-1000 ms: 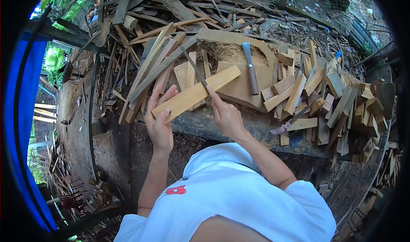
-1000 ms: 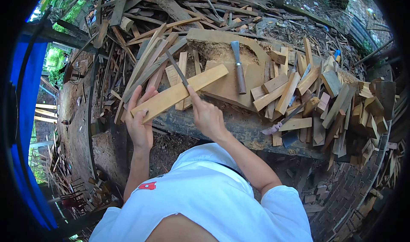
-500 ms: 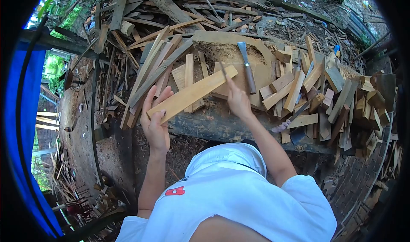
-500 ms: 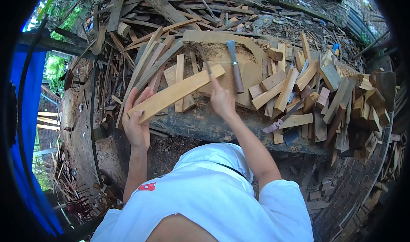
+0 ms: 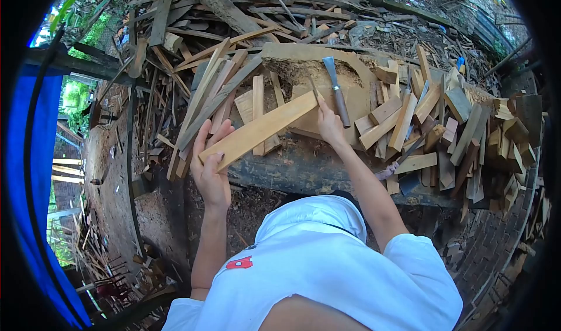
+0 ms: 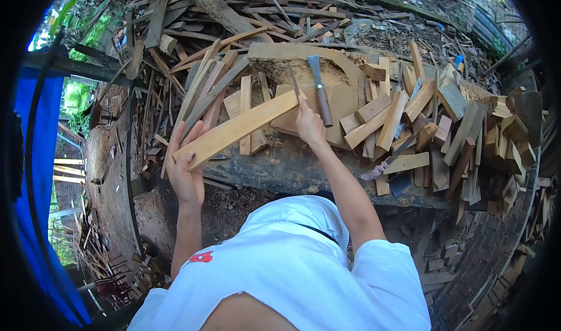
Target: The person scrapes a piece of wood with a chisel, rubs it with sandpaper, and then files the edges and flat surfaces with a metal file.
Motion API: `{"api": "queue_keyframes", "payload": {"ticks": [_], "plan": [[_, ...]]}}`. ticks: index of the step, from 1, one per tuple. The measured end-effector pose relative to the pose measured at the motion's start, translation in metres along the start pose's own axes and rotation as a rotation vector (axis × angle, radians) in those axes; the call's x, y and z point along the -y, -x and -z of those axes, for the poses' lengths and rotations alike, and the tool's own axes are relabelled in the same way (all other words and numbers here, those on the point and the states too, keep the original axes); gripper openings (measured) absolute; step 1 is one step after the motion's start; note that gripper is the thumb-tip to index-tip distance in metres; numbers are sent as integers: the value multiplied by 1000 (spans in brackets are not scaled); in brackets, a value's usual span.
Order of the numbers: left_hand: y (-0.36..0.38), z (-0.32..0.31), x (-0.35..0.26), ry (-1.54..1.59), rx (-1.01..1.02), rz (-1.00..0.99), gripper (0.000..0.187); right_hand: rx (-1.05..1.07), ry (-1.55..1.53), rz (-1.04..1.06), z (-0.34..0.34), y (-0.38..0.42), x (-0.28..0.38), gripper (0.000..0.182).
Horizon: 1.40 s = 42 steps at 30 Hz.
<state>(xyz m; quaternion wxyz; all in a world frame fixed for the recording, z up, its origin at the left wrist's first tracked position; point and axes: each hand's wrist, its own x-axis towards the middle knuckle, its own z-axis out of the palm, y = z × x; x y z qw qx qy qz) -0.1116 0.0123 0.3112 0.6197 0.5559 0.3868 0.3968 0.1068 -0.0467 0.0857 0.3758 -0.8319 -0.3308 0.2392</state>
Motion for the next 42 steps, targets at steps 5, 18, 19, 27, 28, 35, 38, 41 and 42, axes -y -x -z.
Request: {"api": "queue_keyframes", "payload": {"ticks": [5,18,19,27,28,35,38,41,42], "plan": [[0,-1,1,-20,15,-19,67,109,-74,10,26,41,55,45],[-7,-2,0,-22,15,-27,68,115,-19,12,27,34,44,45],[-7,0,0,-9,8,-17,68,127,-21,6,24,35,41,45],[-11,-3,-4,-68,5,-25,67,-1,-6,-47,3,-11,-1,46],[-11,-3,-4,-77,6,-23,67,10,-25,-15,1,-2,-1,46],[-14,0,-1,-52,5,-26,68,25,-4,-20,8,7,6,45],[-14,2,-2,-87,13,-44,67,6,-18,-71,-2,-15,-13,45],[-15,3,-1,-86,0,-40,67,31,-29,27,14,15,13,46],[-14,4,0,-78,-3,-35,67,62,-36,55,22,30,31,47]]}}
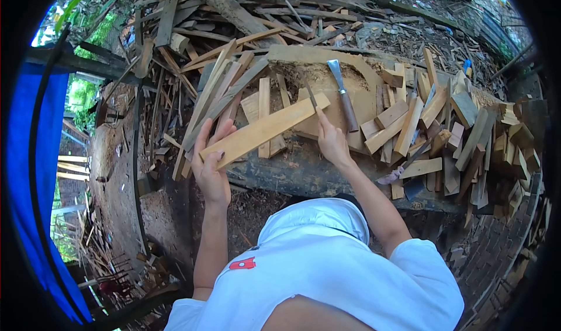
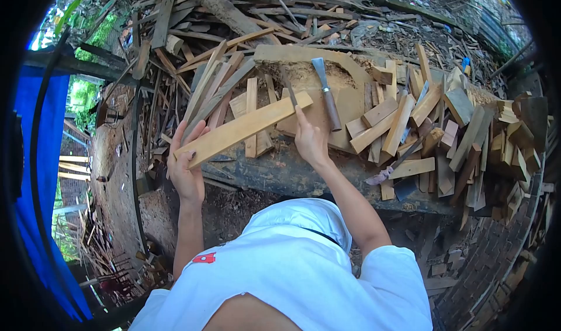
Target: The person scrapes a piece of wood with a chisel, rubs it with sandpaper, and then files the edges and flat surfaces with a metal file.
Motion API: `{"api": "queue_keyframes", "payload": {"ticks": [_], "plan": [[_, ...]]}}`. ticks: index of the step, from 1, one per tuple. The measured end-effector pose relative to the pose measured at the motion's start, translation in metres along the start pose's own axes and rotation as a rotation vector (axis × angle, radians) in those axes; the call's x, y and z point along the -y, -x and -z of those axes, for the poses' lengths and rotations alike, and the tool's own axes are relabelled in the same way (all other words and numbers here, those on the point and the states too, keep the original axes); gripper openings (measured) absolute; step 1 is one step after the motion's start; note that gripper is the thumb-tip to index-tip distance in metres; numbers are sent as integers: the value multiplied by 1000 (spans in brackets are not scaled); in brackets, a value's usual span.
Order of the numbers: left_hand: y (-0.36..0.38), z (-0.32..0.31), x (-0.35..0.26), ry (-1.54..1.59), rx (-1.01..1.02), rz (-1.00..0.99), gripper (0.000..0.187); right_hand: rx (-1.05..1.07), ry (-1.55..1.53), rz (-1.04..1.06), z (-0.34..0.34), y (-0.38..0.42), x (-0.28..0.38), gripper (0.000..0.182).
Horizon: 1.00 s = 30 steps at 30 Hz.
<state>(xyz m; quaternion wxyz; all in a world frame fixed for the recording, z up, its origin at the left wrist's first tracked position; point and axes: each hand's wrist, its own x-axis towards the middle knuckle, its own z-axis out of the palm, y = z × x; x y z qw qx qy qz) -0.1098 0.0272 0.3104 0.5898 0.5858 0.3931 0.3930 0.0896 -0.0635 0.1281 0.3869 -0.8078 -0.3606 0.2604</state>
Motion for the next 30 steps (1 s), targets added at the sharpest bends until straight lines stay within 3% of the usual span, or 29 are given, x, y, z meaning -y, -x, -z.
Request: {"api": "queue_keyframes", "payload": {"ticks": [8,11,14,17,20,22,25,28,30], "plan": [[4,0,0,4,26,15,67,-73,70,-125,-23,-37,-48,48],[5,0,2,21,15,17,67,94,2,-48,5,9,24,50],[7,1,2,43,12,24,67,98,32,10,10,21,34,50],[7,4,4,35,23,22,67,-52,16,-70,-13,-19,-25,49],[9,3,4,65,46,12,66,-89,8,-53,-24,-32,-43,49],[8,2,2,73,38,11,66,52,-5,-13,3,3,16,52],[11,1,1,64,23,27,67,52,-58,219,4,50,52,55],[10,-1,1,51,31,33,67,86,59,103,14,39,44,55],[11,0,1,50,32,25,67,44,83,28,1,8,3,54]]}}
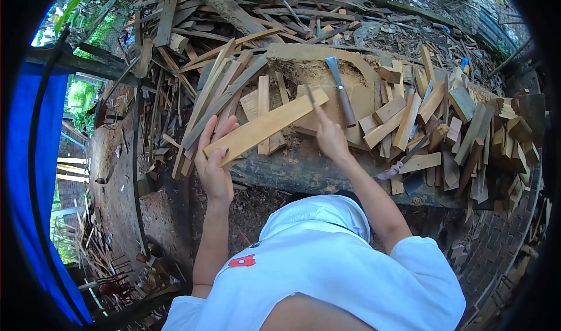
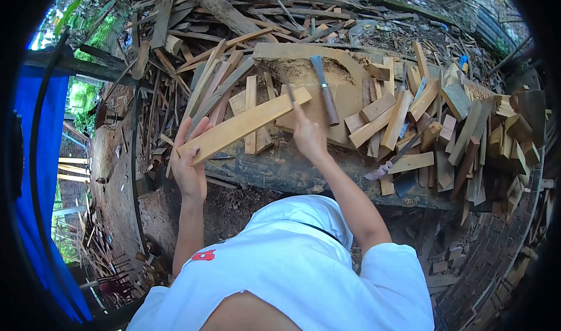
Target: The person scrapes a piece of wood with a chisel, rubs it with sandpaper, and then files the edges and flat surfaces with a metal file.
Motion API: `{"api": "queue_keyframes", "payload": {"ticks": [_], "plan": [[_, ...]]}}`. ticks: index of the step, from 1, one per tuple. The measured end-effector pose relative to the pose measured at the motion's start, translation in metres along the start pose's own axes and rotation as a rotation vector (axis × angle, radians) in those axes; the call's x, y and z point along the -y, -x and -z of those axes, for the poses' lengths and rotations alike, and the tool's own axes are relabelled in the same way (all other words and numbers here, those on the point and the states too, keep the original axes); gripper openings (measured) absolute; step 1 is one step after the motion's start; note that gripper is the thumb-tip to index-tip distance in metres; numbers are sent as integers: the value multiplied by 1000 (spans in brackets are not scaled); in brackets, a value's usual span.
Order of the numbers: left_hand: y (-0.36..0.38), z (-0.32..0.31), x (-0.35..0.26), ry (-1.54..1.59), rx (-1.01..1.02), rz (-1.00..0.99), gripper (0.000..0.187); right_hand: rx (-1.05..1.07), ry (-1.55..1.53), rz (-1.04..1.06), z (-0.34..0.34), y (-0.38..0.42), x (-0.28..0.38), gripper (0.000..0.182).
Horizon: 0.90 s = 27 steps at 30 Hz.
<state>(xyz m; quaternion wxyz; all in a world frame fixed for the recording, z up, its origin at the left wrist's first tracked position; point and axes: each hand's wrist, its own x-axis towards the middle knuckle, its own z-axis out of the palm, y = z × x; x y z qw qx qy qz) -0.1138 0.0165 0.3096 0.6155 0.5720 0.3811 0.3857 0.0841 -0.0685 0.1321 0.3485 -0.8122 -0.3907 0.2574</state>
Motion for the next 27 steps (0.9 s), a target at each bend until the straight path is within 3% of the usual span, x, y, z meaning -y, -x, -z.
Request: {"api": "queue_keyframes", "payload": {"ticks": [2,4,7,8,10,13,16,19,22,25,27], "plan": [[0,1,1,-12,14,-9,67,-46,11,3,-4,-10,-4,55],[1,0,0,2,6,-14,66,101,-81,26,8,14,33,55],[2,-1,1,33,-7,-1,66,81,-101,232,11,43,56,55],[2,-1,1,47,-17,7,66,80,-102,228,11,39,53,55],[3,0,2,35,-12,11,66,112,-123,21,15,19,42,51],[4,0,2,15,9,-6,66,-101,-34,81,-19,-14,-3,52],[3,-1,1,16,23,-19,66,127,-116,9,14,24,52,52],[3,0,1,36,9,-5,66,84,-154,164,15,47,58,52],[3,4,3,49,7,15,66,94,-112,-52,15,15,32,51],[4,5,4,35,19,15,65,-97,16,22,-15,-24,-26,53],[5,6,4,26,25,9,65,-62,-11,18,-8,-13,-7,52]]}}
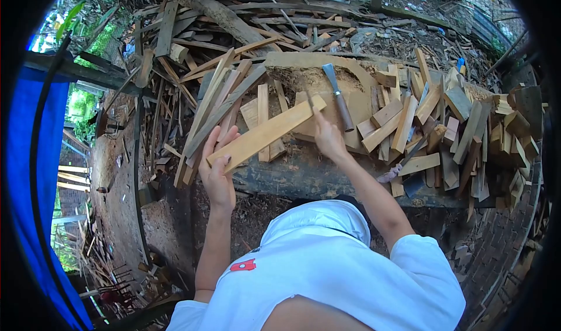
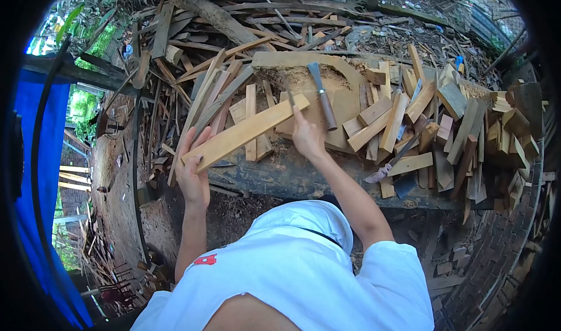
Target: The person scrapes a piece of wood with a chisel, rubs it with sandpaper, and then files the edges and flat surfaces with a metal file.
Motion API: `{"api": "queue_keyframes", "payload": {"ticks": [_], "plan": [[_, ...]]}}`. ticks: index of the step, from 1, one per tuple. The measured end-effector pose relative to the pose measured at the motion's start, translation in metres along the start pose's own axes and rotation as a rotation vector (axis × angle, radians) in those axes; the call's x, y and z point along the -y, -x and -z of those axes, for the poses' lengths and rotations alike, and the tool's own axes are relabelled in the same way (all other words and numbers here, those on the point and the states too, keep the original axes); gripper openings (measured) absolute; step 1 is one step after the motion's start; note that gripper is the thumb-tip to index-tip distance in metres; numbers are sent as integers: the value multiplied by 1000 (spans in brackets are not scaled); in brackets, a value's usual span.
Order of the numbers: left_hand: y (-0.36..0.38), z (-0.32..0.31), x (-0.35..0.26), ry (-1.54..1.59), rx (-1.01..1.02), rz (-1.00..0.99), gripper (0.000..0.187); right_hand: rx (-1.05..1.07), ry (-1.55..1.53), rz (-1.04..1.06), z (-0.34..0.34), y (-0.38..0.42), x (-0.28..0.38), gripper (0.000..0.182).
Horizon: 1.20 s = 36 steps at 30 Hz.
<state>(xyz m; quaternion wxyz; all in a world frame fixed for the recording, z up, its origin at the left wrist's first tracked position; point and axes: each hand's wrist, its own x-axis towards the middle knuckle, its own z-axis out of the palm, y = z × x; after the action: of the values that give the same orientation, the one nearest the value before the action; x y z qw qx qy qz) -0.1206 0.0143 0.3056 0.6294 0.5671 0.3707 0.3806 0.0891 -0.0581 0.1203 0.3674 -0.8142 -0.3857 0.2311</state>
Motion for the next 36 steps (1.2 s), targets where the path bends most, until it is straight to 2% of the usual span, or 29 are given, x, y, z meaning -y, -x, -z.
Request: {"api": "queue_keyframes", "payload": {"ticks": [4,7,10,12,15,18,22,24,26,28,30,31,33,34,35,36], "plan": [[4,1,2,1,-12,21,62,87,-35,18,18,42,45,48],[6,2,3,22,0,50,62,12,-32,-74,2,10,6,47],[6,2,3,31,17,47,62,-91,49,-83,-20,-26,-34,48],[6,2,5,43,26,40,61,-68,15,-98,-8,-17,-19,48],[9,4,7,73,17,54,60,167,-4,-128,20,27,30,49],[12,6,9,74,22,59,60,79,8,-86,10,24,8,50],[17,3,8,30,49,62,56,-2,48,-226,-21,-22,-51,50],[19,3,9,33,55,51,55,-23,24,-196,-15,-8,-36,49],[22,3,13,50,46,68,54,64,54,-133,4,23,0,49],[22,8,15,44,16,90,51,101,54,-149,2,29,-2,49],[23,16,18,50,11,98,49,7,74,-178,-8,10,-25,49],[22,22,20,31,9,142,47,32,89,-240,-9,-1,-32,48],[18,36,27,13,12,170,46,-18,34,-201,-18,-13,-50,48],[16,45,34,132,-19,208,45,-55,-16,-168,-30,-21,-64,48],[16,54,42,257,-50,248,45,-371,-15,61,-58,-28,-91,39],[19,62,50,267,-48,243,45,-375,-7,68,-60,-28,-97,39]]}}
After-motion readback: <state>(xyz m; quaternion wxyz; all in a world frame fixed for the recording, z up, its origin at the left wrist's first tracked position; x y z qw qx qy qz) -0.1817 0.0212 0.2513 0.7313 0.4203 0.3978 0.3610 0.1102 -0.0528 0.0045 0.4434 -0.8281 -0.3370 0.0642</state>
